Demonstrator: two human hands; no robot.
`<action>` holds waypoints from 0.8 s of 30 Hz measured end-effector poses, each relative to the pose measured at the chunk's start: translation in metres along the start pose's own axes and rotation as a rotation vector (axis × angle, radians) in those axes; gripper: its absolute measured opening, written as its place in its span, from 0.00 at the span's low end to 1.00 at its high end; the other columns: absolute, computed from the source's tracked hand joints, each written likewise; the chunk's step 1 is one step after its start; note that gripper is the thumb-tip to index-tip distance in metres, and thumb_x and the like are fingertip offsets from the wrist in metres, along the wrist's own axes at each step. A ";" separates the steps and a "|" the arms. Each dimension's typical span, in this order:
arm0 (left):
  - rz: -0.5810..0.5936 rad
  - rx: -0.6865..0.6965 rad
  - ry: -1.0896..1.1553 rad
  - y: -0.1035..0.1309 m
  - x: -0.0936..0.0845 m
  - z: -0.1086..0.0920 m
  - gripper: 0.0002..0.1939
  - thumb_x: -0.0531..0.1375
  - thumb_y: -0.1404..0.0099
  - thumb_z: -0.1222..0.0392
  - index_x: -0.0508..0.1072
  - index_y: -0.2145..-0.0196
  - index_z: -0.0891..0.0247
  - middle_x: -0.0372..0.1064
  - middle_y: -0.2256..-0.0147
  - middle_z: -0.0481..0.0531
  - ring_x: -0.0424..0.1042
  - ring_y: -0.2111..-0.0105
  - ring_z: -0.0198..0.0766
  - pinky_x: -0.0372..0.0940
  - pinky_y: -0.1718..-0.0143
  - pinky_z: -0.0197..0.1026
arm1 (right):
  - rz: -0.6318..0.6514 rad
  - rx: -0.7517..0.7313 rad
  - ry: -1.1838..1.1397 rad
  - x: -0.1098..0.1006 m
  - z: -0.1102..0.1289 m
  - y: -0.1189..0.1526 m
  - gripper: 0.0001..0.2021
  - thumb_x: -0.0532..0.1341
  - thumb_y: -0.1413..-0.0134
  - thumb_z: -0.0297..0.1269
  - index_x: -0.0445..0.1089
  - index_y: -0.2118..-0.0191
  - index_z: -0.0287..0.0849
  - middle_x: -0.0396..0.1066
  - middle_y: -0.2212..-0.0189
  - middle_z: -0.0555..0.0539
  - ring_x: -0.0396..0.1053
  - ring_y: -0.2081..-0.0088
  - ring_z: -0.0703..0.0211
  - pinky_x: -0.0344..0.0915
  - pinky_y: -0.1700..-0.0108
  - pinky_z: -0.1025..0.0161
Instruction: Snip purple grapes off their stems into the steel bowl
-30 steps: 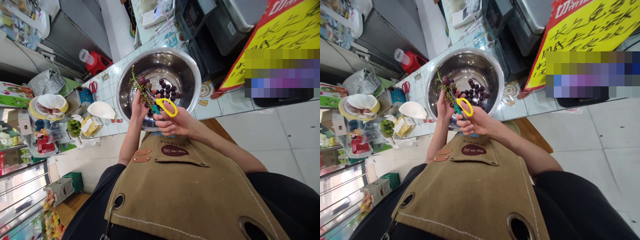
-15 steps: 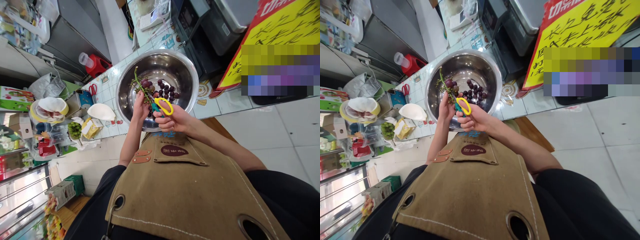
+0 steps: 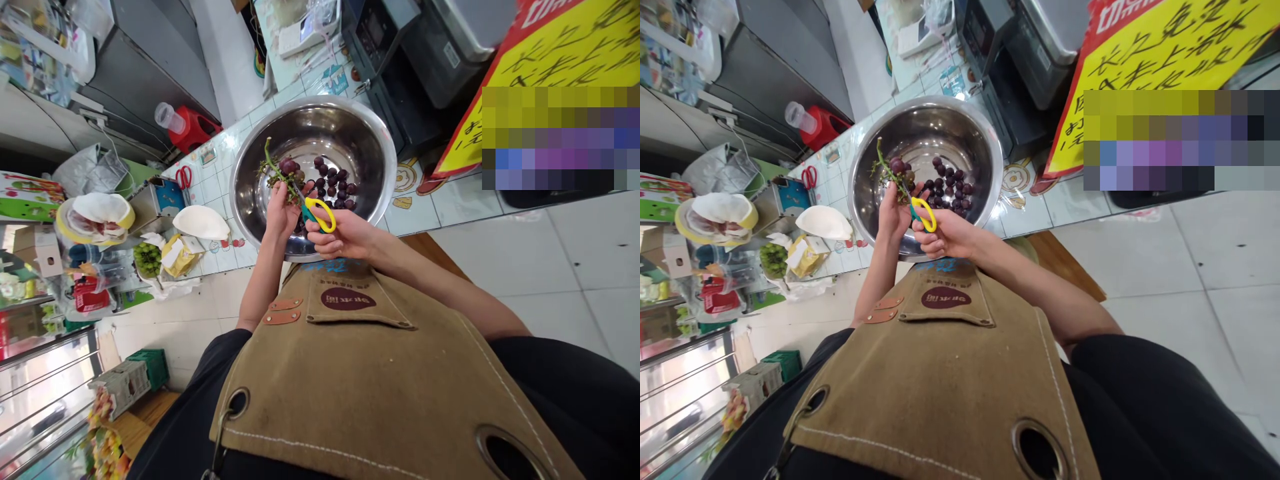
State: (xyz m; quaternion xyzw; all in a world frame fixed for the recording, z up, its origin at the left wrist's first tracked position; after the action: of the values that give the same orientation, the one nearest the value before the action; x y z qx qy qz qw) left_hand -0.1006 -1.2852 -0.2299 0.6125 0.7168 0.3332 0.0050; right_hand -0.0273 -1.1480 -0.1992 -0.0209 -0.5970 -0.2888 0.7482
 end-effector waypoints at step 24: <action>0.037 0.125 -0.054 0.026 0.001 -0.019 0.29 0.68 0.32 0.65 0.71 0.38 0.42 0.78 0.56 0.48 0.80 0.58 0.37 0.75 0.46 0.44 | -0.123 -0.059 0.319 -0.010 -0.009 0.009 0.27 0.73 0.46 0.64 0.77 0.60 0.42 0.80 0.65 0.40 0.79 0.56 0.46 0.79 0.60 0.54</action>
State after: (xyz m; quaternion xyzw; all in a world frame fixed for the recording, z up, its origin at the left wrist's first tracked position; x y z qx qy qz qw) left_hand -0.0864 -1.2927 -0.2024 0.6335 0.7244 0.2712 -0.0204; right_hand -0.0168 -1.1401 -0.2081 0.0398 -0.4619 -0.3510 0.8135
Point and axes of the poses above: each hand's wrist, its own y-axis away from the middle knuckle, its own x-axis out of the palm, z = x × y, the point moved 3 cm from there along -y, towards the middle knuckle
